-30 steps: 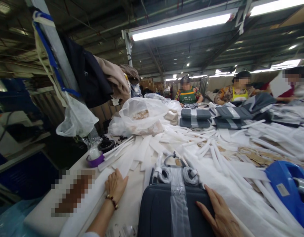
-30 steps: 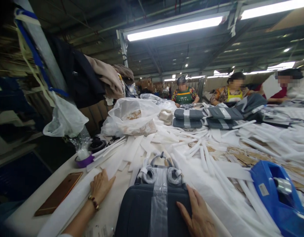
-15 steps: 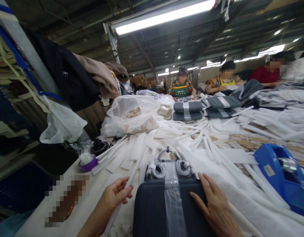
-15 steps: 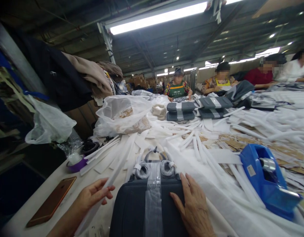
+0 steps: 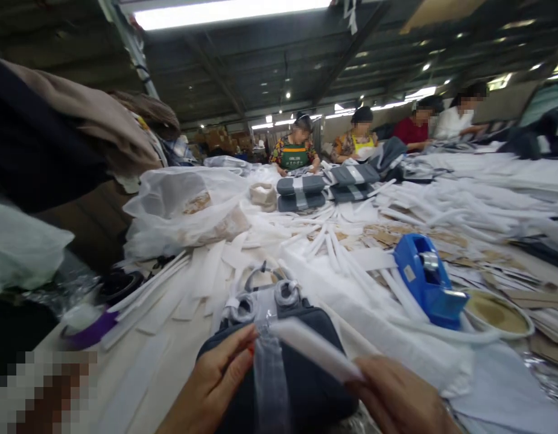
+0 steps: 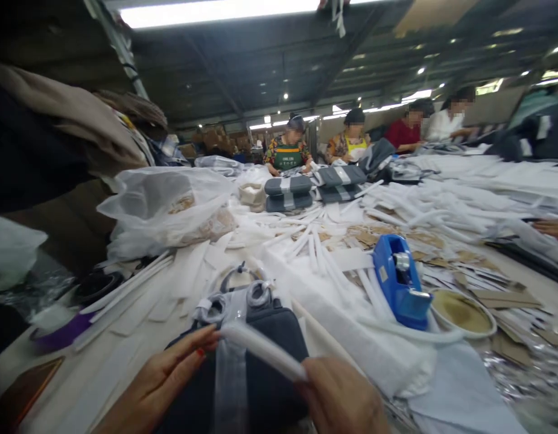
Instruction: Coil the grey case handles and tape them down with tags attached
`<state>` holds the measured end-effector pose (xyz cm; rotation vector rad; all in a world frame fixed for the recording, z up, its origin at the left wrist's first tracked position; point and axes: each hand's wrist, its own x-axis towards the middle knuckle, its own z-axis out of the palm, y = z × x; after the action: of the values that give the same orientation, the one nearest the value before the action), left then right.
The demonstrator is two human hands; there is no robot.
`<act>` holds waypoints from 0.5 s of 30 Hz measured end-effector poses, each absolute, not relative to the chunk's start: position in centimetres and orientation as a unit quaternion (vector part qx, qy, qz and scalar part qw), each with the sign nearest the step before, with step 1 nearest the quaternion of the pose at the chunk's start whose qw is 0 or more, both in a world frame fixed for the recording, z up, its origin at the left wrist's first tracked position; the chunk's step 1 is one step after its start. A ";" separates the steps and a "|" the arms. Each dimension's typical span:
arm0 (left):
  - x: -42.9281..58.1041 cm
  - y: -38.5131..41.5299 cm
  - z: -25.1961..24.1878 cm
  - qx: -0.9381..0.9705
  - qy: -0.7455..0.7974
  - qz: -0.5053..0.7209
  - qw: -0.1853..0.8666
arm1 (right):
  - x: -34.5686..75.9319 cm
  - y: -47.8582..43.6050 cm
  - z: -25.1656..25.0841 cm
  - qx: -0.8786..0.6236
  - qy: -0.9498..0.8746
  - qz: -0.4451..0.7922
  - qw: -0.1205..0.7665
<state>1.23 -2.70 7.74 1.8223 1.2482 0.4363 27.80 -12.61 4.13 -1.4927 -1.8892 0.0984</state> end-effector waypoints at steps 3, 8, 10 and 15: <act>3.4 -0.5 8.2 0.842 0.435 0.091 0.304 | 29.6 -13.8 3.1 -0.667 -0.572 0.254 0.405; 11.3 1.7 9.8 0.949 0.222 -0.096 0.204 | 30.6 -13.5 0.7 -0.630 -0.406 0.428 0.505; 14.2 2.4 10.1 0.964 0.141 -0.153 0.167 | 30.8 -13.5 -0.1 -0.621 -0.365 0.451 0.527; 18.4 3.7 9.0 0.970 0.028 -0.218 0.109 | 31.5 -14.4 -1.6 -0.660 -0.338 0.418 0.525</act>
<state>18.38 3.67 9.00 2.8518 0.0834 -0.6400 31.55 -14.41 -1.58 -1.5786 -0.8091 1.0006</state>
